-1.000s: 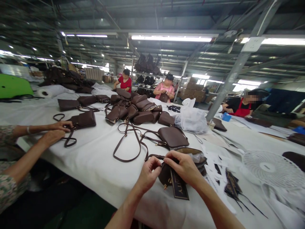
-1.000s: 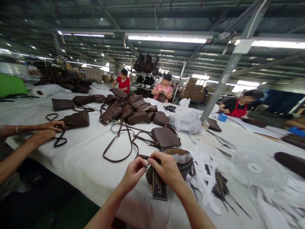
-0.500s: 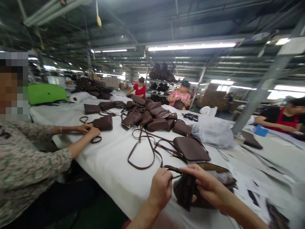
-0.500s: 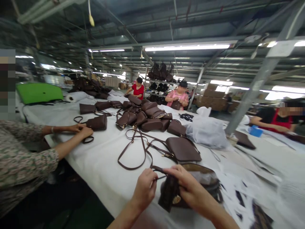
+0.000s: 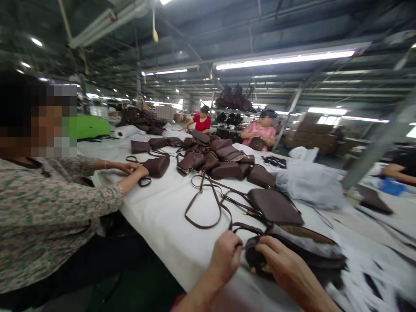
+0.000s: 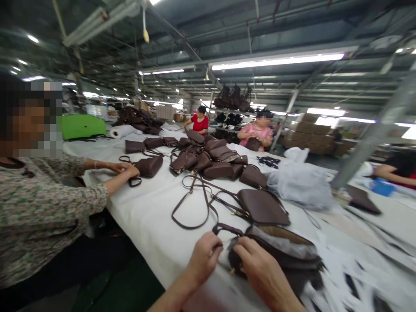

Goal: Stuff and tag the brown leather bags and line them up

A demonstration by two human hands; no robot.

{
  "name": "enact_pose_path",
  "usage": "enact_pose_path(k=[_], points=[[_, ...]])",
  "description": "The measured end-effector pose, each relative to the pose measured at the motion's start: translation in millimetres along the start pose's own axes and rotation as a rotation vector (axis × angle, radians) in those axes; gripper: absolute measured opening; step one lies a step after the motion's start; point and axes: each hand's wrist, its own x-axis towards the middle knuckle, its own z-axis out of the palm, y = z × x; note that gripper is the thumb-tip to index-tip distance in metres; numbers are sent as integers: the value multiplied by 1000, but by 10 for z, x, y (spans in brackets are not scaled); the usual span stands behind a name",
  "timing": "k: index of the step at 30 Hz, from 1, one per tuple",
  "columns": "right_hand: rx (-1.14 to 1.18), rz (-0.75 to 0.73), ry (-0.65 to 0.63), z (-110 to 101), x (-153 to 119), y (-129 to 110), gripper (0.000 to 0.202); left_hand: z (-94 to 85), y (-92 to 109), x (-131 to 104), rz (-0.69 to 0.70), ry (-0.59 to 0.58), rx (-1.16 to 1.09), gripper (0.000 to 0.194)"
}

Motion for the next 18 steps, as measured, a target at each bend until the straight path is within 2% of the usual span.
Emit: enact_pose_path(k=[2, 4, 7, 9, 11, 14, 18], points=[[73, 101, 43, -92, -35, -152, 29, -59, 4, 31, -9, -18, -48, 13], [229, 327, 58, -79, -111, -285, 26, -102, -24, 68, -2, -3, -90, 13], [538, 764, 26, 153, -290, -444, 32, -130, -73, 86, 57, -21, -139, 12], [598, 906, 50, 355, -383, -518, 36, -138, -84, 71, 107, -56, -162, 13], [471, 935, 153, 504, -407, -570, 35, -152, -65, 52, 152, -91, -164, 14], [206, 909, 283, 595, -335, -604, 34, -195, 14, 43, 203, -132, -114, 16], [73, 823, 229, 712, -235, -557, 38, -238, 75, 43, 270, -165, -18, 19]])
